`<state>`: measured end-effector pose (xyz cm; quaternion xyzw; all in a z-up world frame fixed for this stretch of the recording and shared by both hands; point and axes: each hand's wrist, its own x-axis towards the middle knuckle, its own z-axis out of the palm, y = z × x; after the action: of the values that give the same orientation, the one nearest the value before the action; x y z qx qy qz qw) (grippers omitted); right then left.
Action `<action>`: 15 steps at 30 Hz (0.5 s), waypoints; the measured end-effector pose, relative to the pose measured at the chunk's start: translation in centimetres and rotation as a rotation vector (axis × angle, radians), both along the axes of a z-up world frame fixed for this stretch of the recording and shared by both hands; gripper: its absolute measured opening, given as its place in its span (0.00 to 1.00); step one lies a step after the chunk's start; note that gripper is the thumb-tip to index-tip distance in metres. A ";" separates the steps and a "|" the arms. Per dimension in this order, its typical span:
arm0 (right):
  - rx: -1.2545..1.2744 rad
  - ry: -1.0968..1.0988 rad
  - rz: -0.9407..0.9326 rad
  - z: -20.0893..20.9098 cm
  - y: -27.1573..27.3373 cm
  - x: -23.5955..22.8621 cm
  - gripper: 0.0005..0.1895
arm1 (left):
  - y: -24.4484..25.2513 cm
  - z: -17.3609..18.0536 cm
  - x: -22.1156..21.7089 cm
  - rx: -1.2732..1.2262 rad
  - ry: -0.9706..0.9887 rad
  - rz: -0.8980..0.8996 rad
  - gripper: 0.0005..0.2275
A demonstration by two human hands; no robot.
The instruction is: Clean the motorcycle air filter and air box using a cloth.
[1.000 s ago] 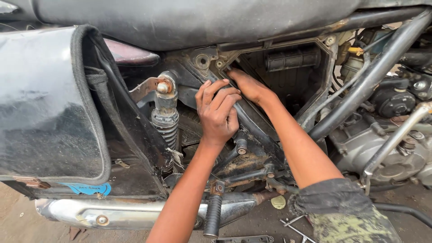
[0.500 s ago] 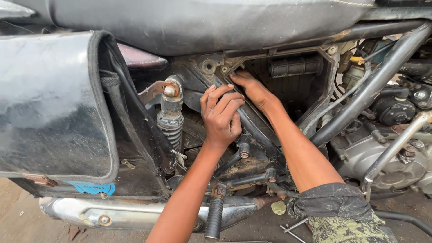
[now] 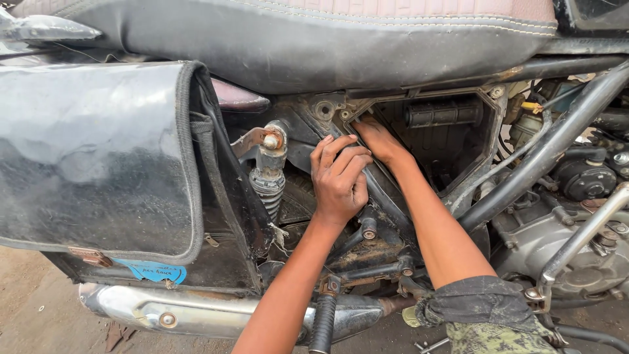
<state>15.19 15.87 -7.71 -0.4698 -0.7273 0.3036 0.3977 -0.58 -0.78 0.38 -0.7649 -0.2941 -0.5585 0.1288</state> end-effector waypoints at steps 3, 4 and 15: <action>-0.067 0.148 0.066 1.3 -1.0 -0.2 0.23 | 0.2 -0.1 -0.2 0.016 -0.003 -0.014 0.08; -0.072 0.150 0.069 1.6 -1.6 -0.3 0.23 | 0.2 0.0 -0.3 0.011 -0.001 -0.011 0.08; -0.295 0.971 0.440 3.0 -4.4 -0.1 0.11 | -0.3 0.1 -1.8 0.026 0.021 -0.031 0.08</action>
<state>15.07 11.45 -4.76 -0.1634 -0.4911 0.6602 0.5443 -2.35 -1.03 0.51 -0.7733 -0.2735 -0.5563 0.1332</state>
